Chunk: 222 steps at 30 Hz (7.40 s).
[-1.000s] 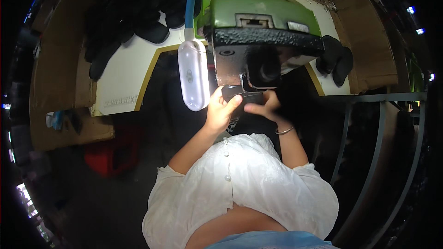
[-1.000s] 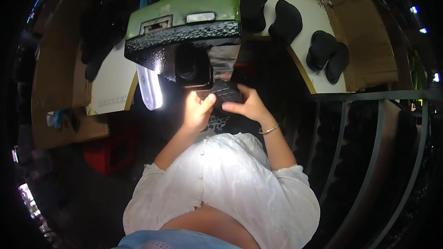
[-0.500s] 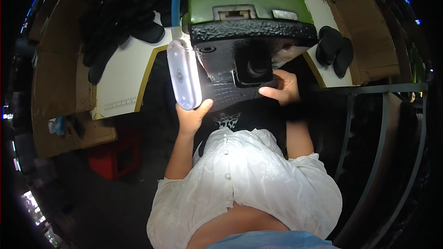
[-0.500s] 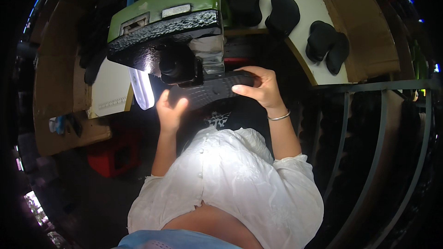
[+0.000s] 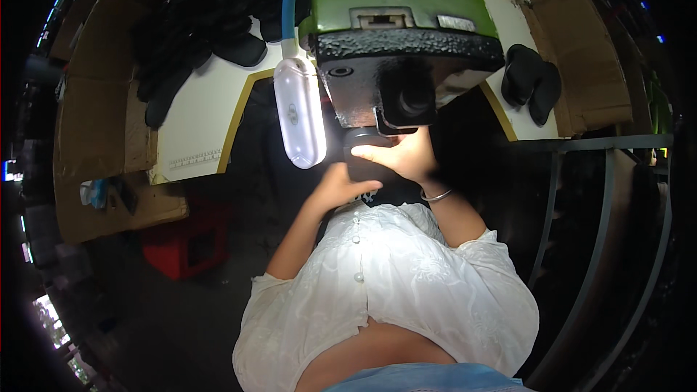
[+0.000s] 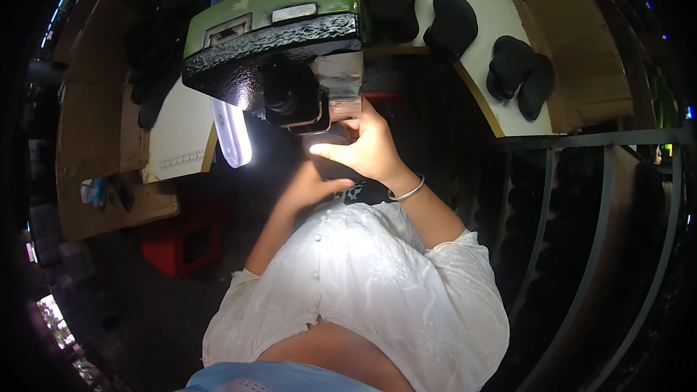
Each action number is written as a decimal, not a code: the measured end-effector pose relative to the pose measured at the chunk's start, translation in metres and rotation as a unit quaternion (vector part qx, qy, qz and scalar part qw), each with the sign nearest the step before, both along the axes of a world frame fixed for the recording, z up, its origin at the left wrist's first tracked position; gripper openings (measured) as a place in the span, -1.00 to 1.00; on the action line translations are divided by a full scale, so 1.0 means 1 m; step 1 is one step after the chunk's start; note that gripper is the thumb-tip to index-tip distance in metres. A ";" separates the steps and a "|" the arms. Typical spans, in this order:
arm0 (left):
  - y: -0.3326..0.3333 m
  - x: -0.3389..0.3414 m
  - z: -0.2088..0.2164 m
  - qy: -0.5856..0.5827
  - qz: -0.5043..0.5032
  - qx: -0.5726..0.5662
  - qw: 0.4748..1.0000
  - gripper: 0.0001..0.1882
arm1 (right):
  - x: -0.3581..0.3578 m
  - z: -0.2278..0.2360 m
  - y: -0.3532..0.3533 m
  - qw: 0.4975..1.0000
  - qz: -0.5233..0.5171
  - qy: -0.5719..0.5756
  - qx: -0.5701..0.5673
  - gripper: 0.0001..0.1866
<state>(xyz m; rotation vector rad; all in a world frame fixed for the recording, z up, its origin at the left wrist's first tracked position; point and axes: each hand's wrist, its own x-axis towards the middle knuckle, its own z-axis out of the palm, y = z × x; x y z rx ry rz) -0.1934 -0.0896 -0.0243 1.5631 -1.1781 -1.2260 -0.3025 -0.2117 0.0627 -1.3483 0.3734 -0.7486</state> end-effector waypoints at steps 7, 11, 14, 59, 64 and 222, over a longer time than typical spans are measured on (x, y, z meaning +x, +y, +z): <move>-0.016 -0.021 -0.005 -0.137 -0.062 -0.012 0.989 -0.61 | -0.062 0.017 -0.061 0.914 -0.293 0.154 -0.236 -0.69; -0.006 0.010 -0.029 -0.152 0.024 -0.011 0.988 -0.64 | -0.118 0.032 -0.111 0.758 -0.568 0.086 -0.308 -0.69; -0.011 0.038 -0.035 -0.207 0.049 -0.050 0.976 -0.64 | -0.146 0.006 -0.156 0.694 -0.539 0.234 -0.417 -0.70; -0.043 -0.016 0.074 0.050 0.130 -0.119 0.983 -0.76 | -0.046 -0.087 0.035 0.983 0.096 0.127 0.095 -0.67; -0.021 -0.019 0.051 0.159 0.179 -0.172 0.956 -0.80 | -0.075 -0.052 0.005 0.956 0.167 0.237 -0.045 -0.65; -0.008 -0.021 0.047 0.113 0.119 -0.178 0.970 -0.73 | -0.046 -0.148 0.010 0.938 0.237 0.254 -0.009 -0.44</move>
